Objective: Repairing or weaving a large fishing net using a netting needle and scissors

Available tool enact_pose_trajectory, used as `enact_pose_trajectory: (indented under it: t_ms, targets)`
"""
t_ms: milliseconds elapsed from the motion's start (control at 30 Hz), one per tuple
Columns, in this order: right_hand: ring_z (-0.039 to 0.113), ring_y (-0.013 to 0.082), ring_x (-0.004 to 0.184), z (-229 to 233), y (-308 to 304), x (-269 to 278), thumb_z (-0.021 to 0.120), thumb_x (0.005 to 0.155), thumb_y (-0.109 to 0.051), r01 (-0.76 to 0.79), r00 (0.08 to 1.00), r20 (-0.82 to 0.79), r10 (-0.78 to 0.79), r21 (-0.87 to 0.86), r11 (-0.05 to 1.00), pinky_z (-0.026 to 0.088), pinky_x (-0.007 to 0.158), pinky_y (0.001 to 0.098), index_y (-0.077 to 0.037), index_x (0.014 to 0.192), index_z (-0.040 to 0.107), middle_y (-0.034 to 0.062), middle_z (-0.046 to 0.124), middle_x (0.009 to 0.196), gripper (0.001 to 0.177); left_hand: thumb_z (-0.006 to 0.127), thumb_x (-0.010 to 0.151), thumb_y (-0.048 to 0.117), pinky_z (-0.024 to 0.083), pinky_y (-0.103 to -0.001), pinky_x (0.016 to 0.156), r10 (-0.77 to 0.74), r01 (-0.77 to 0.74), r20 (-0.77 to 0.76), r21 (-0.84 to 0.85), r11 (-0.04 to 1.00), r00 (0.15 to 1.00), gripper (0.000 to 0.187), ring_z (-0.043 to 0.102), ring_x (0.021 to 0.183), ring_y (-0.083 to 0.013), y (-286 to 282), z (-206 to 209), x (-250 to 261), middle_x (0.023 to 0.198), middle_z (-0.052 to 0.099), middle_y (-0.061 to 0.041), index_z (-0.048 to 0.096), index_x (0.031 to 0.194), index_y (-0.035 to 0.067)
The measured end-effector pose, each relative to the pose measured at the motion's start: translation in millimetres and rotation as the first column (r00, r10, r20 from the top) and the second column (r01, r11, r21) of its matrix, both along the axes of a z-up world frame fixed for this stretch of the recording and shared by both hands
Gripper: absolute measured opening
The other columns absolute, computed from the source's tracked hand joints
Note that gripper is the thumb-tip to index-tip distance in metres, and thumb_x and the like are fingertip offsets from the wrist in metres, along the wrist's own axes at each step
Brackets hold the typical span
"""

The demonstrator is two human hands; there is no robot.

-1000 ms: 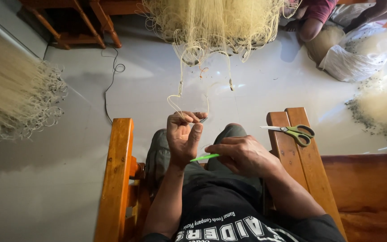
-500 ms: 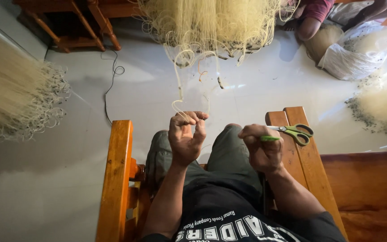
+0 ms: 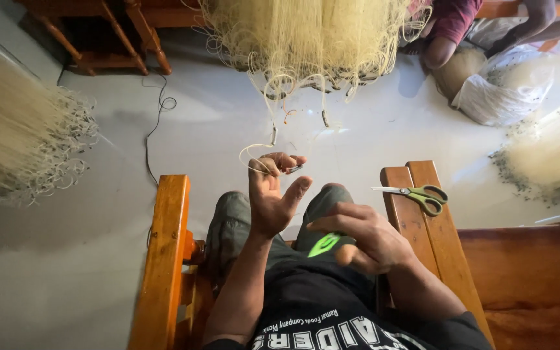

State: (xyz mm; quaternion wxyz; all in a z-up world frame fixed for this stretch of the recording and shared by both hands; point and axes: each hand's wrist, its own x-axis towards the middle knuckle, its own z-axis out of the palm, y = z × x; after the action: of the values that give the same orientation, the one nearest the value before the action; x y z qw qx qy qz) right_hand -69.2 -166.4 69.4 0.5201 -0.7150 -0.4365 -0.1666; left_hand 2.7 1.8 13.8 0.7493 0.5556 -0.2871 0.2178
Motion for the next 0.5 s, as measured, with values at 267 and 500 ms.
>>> enact_pose_trajectory:
  t_ms: [267, 500]
  targets:
    - [0.066, 0.0344, 0.072, 13.3, -17.4, 36.9, 0.066, 0.096, -0.030, 0.514, 0.832, 0.324, -0.450, -0.146, 0.845, 0.055, 0.065, 0.0412, -0.008, 0.095, 0.076, 0.0129, 0.067, 0.088, 0.024, 0.060, 0.099, 0.008, 0.060, -0.040, 0.083, 0.110, -0.122, -0.087, -0.151, 0.981, 0.990, 0.020, 0.073, 0.088, -0.0291, 5.5, 6.0, 4.3, 0.085, 0.061, -0.011, 0.045, 0.086, 0.006]
    - [0.064, 0.0267, 0.071, 20.6, -20.6, 68.8, 0.077, 0.092, -0.024, 0.584, 0.756, 0.450, -0.475, -0.137, 0.800, 0.055, 0.066, 0.0352, -0.014, 0.086, 0.077, 0.0076, 0.066, 0.081, 0.012, 0.062, 0.094, 0.001, 0.061, -0.038, 0.075, 0.121, -0.142, -0.114, -0.207, 0.968, 0.986, 0.022, 0.076, 0.080, -0.0294, 2.7, 10.5, 4.4, 0.074, 0.061, -0.010, 0.050, 0.077, 0.006]
